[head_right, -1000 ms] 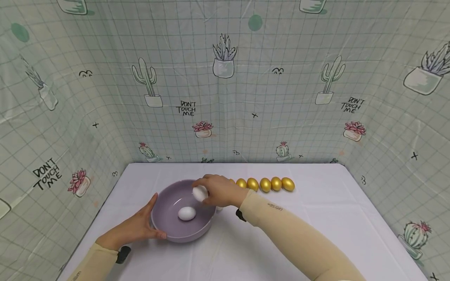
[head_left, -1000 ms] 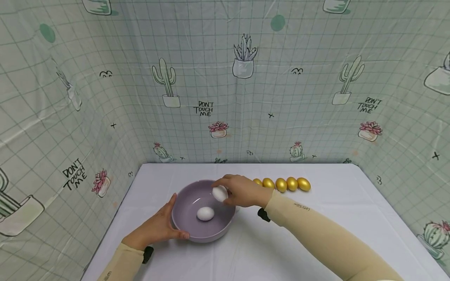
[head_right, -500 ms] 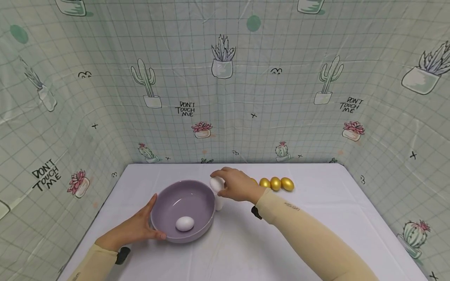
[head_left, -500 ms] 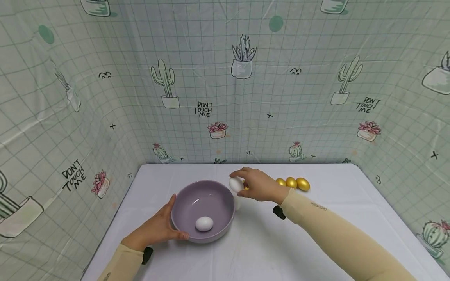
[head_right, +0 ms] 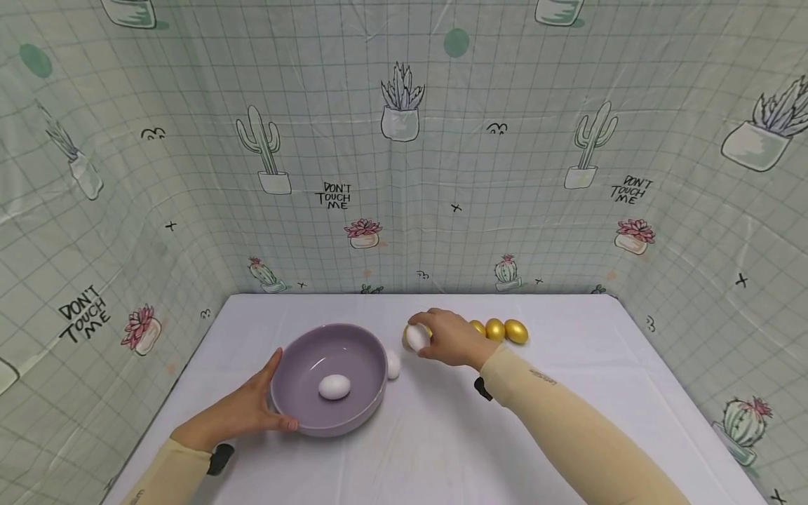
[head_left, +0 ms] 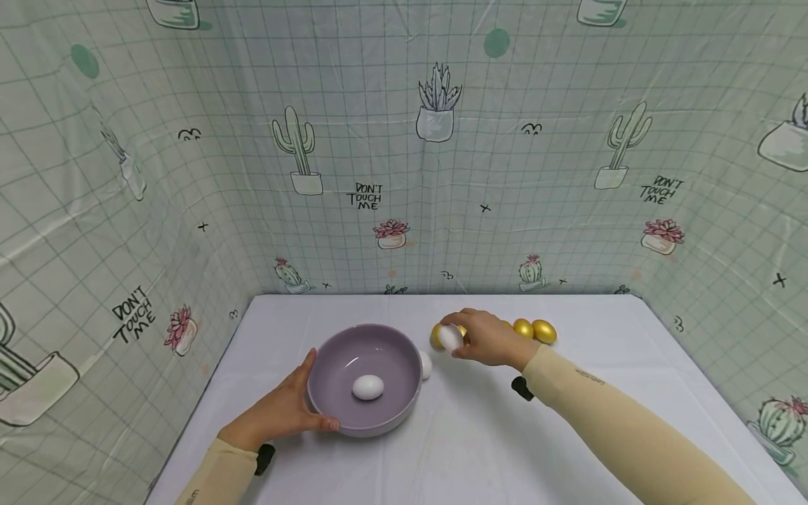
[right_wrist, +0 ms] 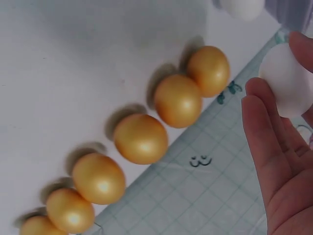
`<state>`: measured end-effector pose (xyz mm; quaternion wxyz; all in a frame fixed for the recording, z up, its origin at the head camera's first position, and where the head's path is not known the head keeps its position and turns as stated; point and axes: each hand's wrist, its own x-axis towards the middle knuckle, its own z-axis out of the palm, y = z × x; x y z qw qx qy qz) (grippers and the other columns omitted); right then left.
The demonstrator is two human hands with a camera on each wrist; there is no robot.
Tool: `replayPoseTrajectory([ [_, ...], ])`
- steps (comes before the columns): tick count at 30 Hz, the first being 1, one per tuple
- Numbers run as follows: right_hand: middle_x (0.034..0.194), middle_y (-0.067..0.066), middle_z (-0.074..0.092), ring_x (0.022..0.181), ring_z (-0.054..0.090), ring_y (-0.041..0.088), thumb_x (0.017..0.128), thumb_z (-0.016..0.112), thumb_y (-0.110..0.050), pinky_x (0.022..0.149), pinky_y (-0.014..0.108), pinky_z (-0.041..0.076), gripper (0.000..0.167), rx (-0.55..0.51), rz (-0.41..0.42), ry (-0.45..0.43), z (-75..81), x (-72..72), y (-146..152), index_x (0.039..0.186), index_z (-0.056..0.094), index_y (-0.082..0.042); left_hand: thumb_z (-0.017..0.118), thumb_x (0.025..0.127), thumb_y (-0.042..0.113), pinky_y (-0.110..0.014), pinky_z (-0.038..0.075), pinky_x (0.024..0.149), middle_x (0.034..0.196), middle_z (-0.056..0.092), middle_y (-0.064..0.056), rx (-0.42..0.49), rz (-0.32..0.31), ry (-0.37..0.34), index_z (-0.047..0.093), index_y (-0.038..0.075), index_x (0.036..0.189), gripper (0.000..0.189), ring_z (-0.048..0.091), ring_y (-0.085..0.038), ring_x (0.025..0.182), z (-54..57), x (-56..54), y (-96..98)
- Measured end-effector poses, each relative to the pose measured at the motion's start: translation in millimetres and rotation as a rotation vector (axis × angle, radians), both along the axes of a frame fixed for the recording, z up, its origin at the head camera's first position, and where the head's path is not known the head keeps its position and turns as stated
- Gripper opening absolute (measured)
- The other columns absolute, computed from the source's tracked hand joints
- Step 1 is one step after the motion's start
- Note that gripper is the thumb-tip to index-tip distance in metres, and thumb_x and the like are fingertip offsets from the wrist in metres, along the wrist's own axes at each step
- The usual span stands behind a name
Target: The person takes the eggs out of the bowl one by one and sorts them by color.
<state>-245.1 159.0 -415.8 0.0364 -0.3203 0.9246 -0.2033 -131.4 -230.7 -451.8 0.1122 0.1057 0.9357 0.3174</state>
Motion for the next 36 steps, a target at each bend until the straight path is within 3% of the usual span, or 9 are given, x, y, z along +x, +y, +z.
replayPoseTrajectory([
  [14, 0.099, 0.003, 0.06, 0.074, 0.056, 0.011, 0.079, 0.085, -0.013, 0.07, 0.03, 0.05, 0.054, 0.041, -0.035, -0.055, -28.6, -1.5, 13, 0.128, 0.064, -0.008, 0.087, 0.067, 0.059, -0.064, 0.031, 0.106, 0.16, 0.014, -0.029, -0.001, 0.009, 0.001, -0.003, 0.006, 0.16, 0.139, 0.022, -0.049, 0.143, 0.2, -0.9, -1.2],
  [29, 0.107, 0.004, 0.067, 0.071, 0.056, 0.01, 0.076, 0.087, -0.013, 0.07, 0.032, 0.051, 0.057, 0.078, -0.072, -0.06, -47.8, -1.5, 7, 0.128, 0.065, -0.008, 0.087, 0.066, 0.058, -0.064, 0.031, 0.106, 0.16, 0.015, -0.029, 0.009, 0.013, -0.01, -0.002, 0.007, 0.16, 0.14, 0.023, -0.049, 0.143, -1.7, -1.3, -0.8],
  [36, 0.114, 0.007, 0.067, 0.075, 0.056, 0.011, 0.076, 0.088, -0.015, 0.074, 0.033, 0.051, 0.056, 0.089, -0.043, -0.037, -51.6, 0.7, 6, 0.127, 0.065, -0.007, 0.088, 0.065, 0.058, -0.065, 0.032, 0.105, 0.159, 0.016, -0.031, 0.014, 0.024, -0.015, 0.0, 0.005, 0.16, 0.14, 0.024, -0.05, 0.142, -1.3, -0.1, -0.3],
])
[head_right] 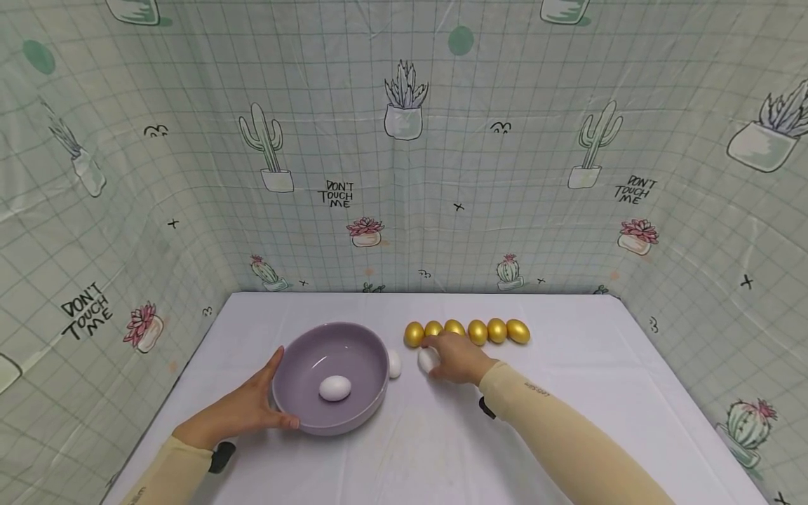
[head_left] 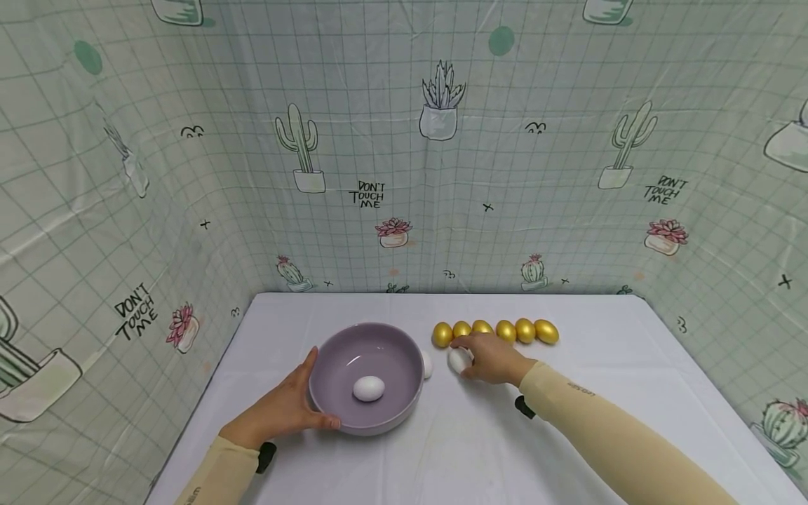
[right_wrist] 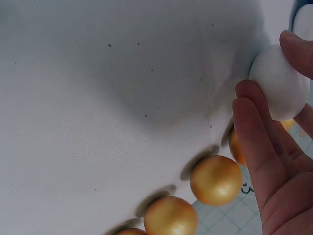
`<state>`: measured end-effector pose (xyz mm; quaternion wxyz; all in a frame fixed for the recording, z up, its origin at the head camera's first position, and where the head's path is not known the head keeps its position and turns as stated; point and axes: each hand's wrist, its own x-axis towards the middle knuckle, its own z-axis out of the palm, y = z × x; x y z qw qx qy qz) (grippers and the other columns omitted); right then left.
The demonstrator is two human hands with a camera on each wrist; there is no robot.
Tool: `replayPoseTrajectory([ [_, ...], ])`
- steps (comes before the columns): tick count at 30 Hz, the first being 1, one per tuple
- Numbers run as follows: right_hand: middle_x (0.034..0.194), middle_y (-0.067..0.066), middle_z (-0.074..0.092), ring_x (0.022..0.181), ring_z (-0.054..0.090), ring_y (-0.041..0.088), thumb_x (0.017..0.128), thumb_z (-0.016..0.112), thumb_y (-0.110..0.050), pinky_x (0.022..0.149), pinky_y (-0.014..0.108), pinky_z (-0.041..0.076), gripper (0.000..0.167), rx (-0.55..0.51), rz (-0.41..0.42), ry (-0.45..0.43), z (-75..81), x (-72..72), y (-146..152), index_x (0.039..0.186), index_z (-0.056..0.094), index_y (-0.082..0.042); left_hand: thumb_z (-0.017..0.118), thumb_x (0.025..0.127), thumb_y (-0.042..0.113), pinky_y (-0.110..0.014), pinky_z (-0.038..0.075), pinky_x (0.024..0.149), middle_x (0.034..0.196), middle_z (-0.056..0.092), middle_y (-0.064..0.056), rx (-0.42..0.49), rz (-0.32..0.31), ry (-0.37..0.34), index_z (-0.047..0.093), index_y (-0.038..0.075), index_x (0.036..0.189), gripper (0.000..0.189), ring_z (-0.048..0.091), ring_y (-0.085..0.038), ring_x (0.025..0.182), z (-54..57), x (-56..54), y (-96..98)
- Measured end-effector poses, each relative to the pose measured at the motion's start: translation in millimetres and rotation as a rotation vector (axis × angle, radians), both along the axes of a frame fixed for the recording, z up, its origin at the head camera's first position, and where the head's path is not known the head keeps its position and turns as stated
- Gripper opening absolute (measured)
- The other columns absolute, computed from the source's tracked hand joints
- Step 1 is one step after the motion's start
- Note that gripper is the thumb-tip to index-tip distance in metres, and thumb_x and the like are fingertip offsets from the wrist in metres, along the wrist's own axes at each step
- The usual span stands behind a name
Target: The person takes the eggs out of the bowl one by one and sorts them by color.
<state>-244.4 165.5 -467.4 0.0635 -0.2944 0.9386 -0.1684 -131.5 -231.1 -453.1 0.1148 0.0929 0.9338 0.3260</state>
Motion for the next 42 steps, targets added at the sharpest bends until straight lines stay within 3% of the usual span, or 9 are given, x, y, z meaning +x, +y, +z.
replayPoseTrajectory([
  [19, 0.114, 0.008, 0.067, 0.083, 0.06, 0.015, 0.074, 0.088, -0.013, 0.076, 0.034, 0.053, 0.055, -0.006, 0.033, 0.021, 0.7, 3.1, 3, 0.124, 0.066, -0.004, 0.088, 0.067, 0.055, -0.064, 0.032, 0.105, 0.159, 0.015, -0.031, -0.007, -0.013, 0.002, -0.002, 0.004, 0.16, 0.139, 0.024, -0.05, 0.142, 1.9, 2.3, 0.3],
  [30, 0.119, 0.006, 0.066, 0.076, 0.06, 0.009, 0.077, 0.087, -0.012, 0.075, 0.031, 0.054, 0.057, -0.023, -0.004, -0.054, 7.6, 4.1, 5, 0.129, 0.064, -0.005, 0.088, 0.067, 0.055, -0.063, 0.031, 0.106, 0.16, 0.015, -0.03, -0.008, -0.005, -0.002, -0.002, 0.005, 0.16, 0.139, 0.024, -0.049, 0.142, 0.3, 1.4, 0.2],
  [42, 0.116, 0.013, 0.065, 0.076, 0.06, 0.012, 0.08, 0.084, -0.013, 0.07, 0.03, 0.052, 0.056, -0.005, 0.031, 0.032, 31.9, 1.5, 11, 0.13, 0.061, -0.001, 0.088, 0.067, 0.056, -0.063, 0.032, 0.106, 0.16, 0.014, -0.03, -0.012, -0.02, 0.017, -0.002, 0.004, 0.159, 0.139, 0.024, -0.049, 0.142, -0.2, 0.3, -0.1],
])
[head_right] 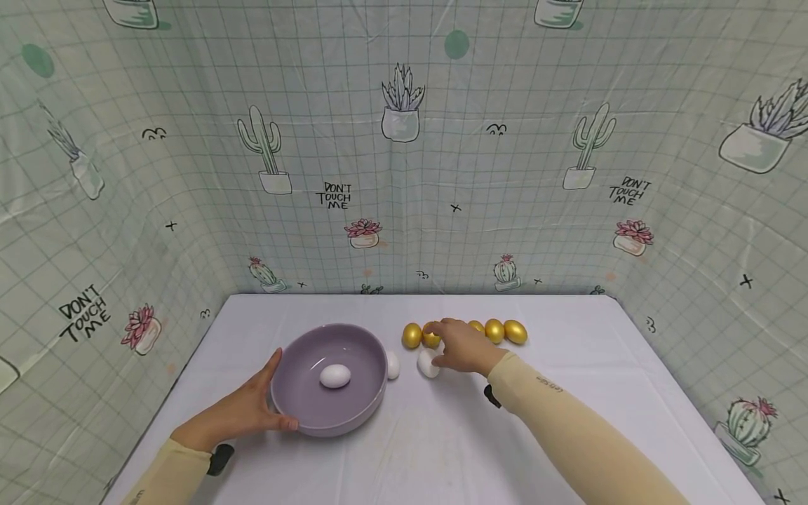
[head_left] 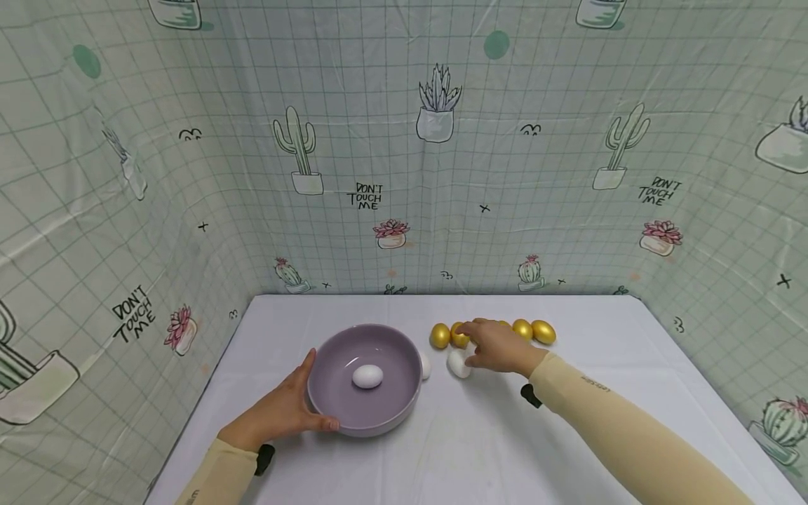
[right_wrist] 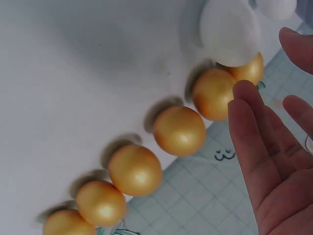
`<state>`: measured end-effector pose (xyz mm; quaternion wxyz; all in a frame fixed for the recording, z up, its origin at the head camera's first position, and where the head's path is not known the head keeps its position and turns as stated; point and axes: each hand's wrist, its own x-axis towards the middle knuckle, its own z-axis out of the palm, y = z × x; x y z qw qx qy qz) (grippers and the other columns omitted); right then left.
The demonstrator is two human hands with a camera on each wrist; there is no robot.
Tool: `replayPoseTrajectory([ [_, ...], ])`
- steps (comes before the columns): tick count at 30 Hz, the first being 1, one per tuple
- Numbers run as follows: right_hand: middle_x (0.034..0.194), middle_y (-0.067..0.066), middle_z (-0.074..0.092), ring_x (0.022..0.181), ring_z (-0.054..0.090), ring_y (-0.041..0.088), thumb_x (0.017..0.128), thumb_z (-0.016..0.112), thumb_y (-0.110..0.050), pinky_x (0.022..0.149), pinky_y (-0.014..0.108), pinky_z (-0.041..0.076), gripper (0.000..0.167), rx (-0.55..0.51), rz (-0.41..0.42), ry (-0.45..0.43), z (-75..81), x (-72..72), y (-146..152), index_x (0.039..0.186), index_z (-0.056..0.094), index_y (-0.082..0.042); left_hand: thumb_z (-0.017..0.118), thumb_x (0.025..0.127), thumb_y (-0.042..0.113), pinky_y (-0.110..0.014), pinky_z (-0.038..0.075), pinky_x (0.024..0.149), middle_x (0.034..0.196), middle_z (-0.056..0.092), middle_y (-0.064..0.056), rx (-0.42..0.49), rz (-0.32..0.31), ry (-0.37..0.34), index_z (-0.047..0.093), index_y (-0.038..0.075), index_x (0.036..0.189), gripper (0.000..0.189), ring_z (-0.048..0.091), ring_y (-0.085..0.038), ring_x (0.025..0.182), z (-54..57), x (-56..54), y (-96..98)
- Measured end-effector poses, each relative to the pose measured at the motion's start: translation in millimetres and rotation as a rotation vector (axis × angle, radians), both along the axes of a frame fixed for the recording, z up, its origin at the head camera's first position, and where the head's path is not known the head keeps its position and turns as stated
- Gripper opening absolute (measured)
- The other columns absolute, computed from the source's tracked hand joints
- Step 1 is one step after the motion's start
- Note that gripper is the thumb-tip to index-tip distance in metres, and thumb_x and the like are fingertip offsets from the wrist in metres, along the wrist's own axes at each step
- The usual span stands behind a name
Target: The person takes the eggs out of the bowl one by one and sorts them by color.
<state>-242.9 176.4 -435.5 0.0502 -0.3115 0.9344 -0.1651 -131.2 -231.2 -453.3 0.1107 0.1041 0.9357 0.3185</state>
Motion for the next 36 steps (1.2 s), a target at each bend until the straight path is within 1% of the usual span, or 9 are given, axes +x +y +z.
replayPoseTrajectory([
  [8, 0.115, 0.012, 0.064, 0.076, 0.057, 0.011, 0.081, 0.083, -0.014, 0.071, 0.032, 0.05, 0.053, -0.037, 0.027, 0.036, 18.0, -2.7, -11, 0.129, 0.062, -0.003, 0.088, 0.067, 0.056, -0.064, 0.031, 0.106, 0.16, 0.015, -0.03, 0.003, 0.001, 0.0, -0.001, 0.003, 0.159, 0.139, 0.024, -0.05, 0.142, 1.2, 0.4, 0.3],
  [11, 0.119, 0.011, 0.064, 0.079, 0.06, 0.011, 0.083, 0.082, -0.016, 0.073, 0.031, 0.052, 0.053, -0.047, 0.041, 0.043, 25.2, -2.8, -20, 0.13, 0.062, -0.004, 0.088, 0.067, 0.055, -0.064, 0.032, 0.105, 0.159, 0.015, -0.03, 0.0, 0.004, -0.001, -0.001, 0.003, 0.159, 0.138, 0.024, -0.05, 0.142, 1.8, 1.1, 0.7],
  [15, 0.123, 0.007, 0.062, 0.084, 0.064, 0.013, 0.085, 0.079, -0.015, 0.076, 0.029, 0.052, 0.051, -0.067, 0.062, 0.034, 36.3, -1.6, -33, 0.132, 0.061, -0.006, 0.088, 0.067, 0.055, -0.063, 0.032, 0.106, 0.159, 0.015, -0.03, -0.002, 0.003, 0.0, -0.002, 0.003, 0.159, 0.139, 0.024, -0.05, 0.142, 1.2, 0.9, 0.7],
  [18, 0.123, 0.007, 0.061, 0.083, 0.063, 0.015, 0.086, 0.076, -0.013, 0.076, 0.03, 0.052, 0.049, -0.07, 0.086, 0.041, 43.8, 0.6, -42, 0.132, 0.061, -0.007, 0.088, 0.067, 0.056, -0.063, 0.032, 0.106, 0.159, 0.015, -0.031, -0.007, 0.0, 0.002, -0.002, 0.003, 0.159, 0.139, 0.024, -0.05, 0.142, 1.2, 1.2, 0.8],
  [21, 0.123, 0.007, 0.061, 0.084, 0.064, 0.016, 0.087, 0.076, -0.015, 0.077, 0.031, 0.052, 0.05, -0.068, 0.103, 0.044, 49.9, 2.8, -52, 0.133, 0.06, -0.009, 0.088, 0.067, 0.056, -0.063, 0.032, 0.105, 0.158, 0.015, -0.033, -0.015, 0.002, 0.003, -0.003, 0.004, 0.159, 0.139, 0.025, -0.051, 0.141, 1.5, 2.2, 1.1],
  [25, 0.126, 0.006, 0.06, 0.088, 0.067, 0.015, 0.087, 0.079, -0.017, 0.079, 0.03, 0.052, 0.052, -0.08, 0.118, 0.041, 54.9, 4.8, -64, 0.135, 0.059, -0.011, 0.087, 0.066, 0.059, -0.063, 0.033, 0.105, 0.158, 0.016, -0.033, -0.026, 0.012, -0.001, -0.003, 0.005, 0.16, 0.14, 0.026, -0.051, 0.141, 2.2, 2.5, 1.7],
  [30, 0.125, 0.006, 0.06, 0.086, 0.067, 0.015, 0.086, 0.079, -0.016, 0.077, 0.028, 0.052, 0.052, -0.09, 0.161, 0.046, 57.5, 7.1, -80, 0.134, 0.059, -0.01, 0.087, 0.066, 0.058, -0.064, 0.033, 0.105, 0.158, 0.016, -0.033, -0.028, 0.013, -0.005, -0.002, 0.005, 0.16, 0.14, 0.027, -0.051, 0.141, 2.1, 1.9, 1.7],
  [36, 0.124, 0.006, 0.06, 0.087, 0.067, 0.016, 0.087, 0.079, -0.015, 0.077, 0.029, 0.052, 0.052, -0.07, 0.206, 0.019, 56.4, 12.5, -101, 0.135, 0.059, -0.009, 0.088, 0.068, 0.055, -0.064, 0.034, 0.104, 0.158, 0.015, -0.033, -0.02, 0.01, -0.014, -0.003, 0.005, 0.159, 0.139, 0.026, -0.051, 0.141, 2.7, 3.4, 2.1],
])
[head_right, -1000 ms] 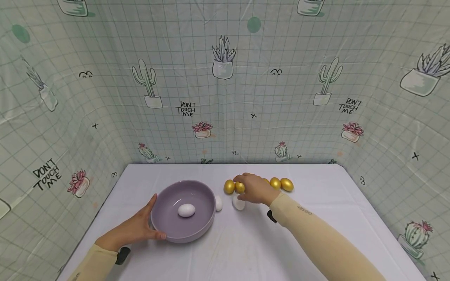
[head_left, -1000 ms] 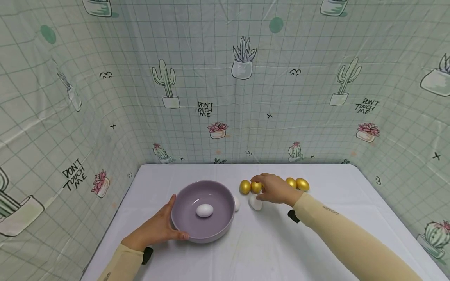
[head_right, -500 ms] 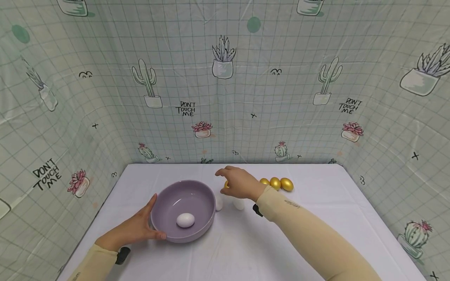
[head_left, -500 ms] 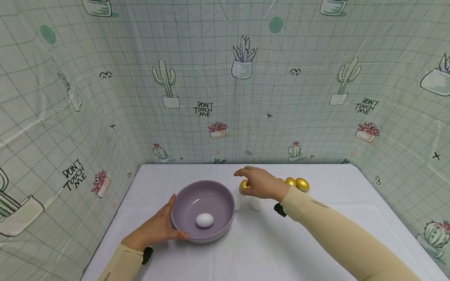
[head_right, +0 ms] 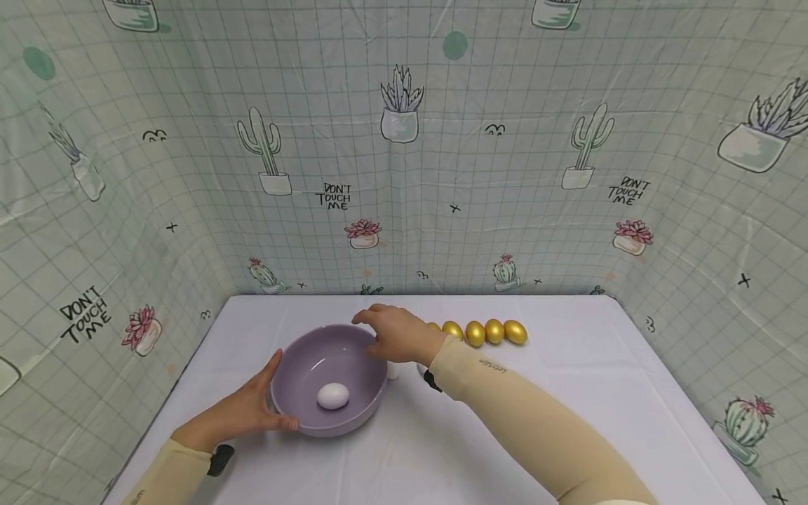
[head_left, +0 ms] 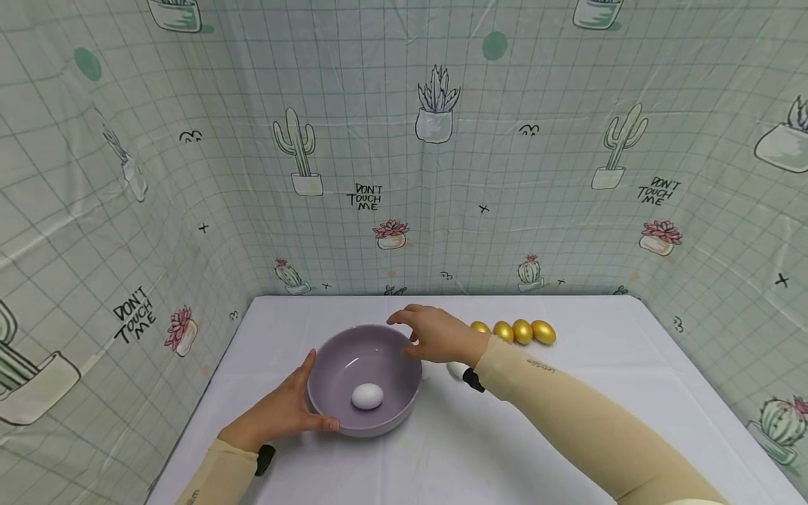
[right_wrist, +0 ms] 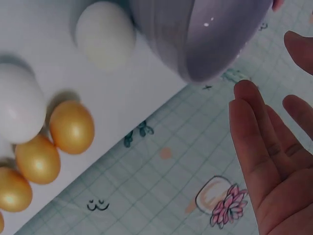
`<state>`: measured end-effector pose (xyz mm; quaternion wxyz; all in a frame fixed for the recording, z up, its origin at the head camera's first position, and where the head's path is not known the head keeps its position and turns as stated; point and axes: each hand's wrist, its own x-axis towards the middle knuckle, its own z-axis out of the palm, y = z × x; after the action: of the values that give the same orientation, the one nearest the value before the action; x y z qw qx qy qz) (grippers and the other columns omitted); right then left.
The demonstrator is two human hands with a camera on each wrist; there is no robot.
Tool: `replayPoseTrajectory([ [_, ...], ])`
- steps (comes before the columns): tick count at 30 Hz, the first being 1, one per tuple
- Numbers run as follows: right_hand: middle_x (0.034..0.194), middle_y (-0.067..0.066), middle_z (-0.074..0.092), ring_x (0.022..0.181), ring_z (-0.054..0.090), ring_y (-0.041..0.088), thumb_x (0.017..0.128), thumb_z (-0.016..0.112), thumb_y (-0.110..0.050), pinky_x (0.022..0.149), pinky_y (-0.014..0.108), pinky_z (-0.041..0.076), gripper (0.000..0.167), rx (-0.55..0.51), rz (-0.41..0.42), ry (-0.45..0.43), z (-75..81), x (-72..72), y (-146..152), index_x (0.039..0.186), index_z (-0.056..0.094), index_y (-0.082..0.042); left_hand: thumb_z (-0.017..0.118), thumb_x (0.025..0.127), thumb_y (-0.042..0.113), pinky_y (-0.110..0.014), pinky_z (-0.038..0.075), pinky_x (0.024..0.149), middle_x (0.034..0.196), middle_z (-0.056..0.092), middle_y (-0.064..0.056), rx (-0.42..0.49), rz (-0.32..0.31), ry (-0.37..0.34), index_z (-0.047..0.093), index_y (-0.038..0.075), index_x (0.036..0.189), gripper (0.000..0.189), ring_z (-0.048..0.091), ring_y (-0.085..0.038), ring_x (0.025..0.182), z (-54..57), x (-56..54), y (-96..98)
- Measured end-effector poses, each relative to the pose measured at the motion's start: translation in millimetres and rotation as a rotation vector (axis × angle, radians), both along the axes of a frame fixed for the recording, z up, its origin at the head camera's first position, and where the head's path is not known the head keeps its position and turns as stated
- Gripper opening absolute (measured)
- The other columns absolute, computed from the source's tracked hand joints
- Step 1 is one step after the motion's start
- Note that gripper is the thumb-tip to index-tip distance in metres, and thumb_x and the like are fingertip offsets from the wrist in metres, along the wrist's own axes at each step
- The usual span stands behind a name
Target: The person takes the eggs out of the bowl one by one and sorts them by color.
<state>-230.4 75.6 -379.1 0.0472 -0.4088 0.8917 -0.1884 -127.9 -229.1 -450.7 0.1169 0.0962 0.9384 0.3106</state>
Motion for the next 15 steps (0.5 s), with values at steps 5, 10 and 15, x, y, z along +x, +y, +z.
replayPoseTrajectory([
  [5, 0.123, 0.01, 0.062, 0.089, 0.062, 0.017, 0.086, 0.077, -0.014, 0.077, 0.032, 0.052, 0.051, 0.019, 0.018, -0.005, -7.6, 2.3, -16, 0.134, 0.06, -0.01, 0.088, 0.068, 0.055, -0.063, 0.034, 0.104, 0.159, 0.015, -0.032, 0.011, 0.005, -0.014, -0.004, 0.006, 0.16, 0.139, 0.026, -0.051, 0.141, 1.0, 0.9, 0.5],
  [10, 0.124, 0.007, 0.061, 0.086, 0.06, 0.013, 0.087, 0.079, -0.02, 0.076, 0.029, 0.051, 0.053, 0.06, 0.013, -0.001, -17.5, 2.1, -26, 0.135, 0.06, -0.011, 0.088, 0.069, 0.054, -0.064, 0.033, 0.105, 0.159, 0.014, -0.031, 0.02, -0.001, -0.019, -0.004, 0.005, 0.16, 0.138, 0.024, -0.051, 0.142, 1.0, 0.0, -0.2],
  [15, 0.123, 0.007, 0.061, 0.081, 0.058, 0.01, 0.087, 0.078, -0.019, 0.075, 0.026, 0.051, 0.054, 0.08, 0.013, -0.031, -26.8, 3.1, -33, 0.137, 0.059, -0.01, 0.087, 0.069, 0.056, -0.063, 0.032, 0.106, 0.16, 0.013, -0.03, 0.016, -0.001, -0.011, -0.003, 0.006, 0.16, 0.137, 0.023, -0.05, 0.143, -0.5, -1.8, -0.9],
])
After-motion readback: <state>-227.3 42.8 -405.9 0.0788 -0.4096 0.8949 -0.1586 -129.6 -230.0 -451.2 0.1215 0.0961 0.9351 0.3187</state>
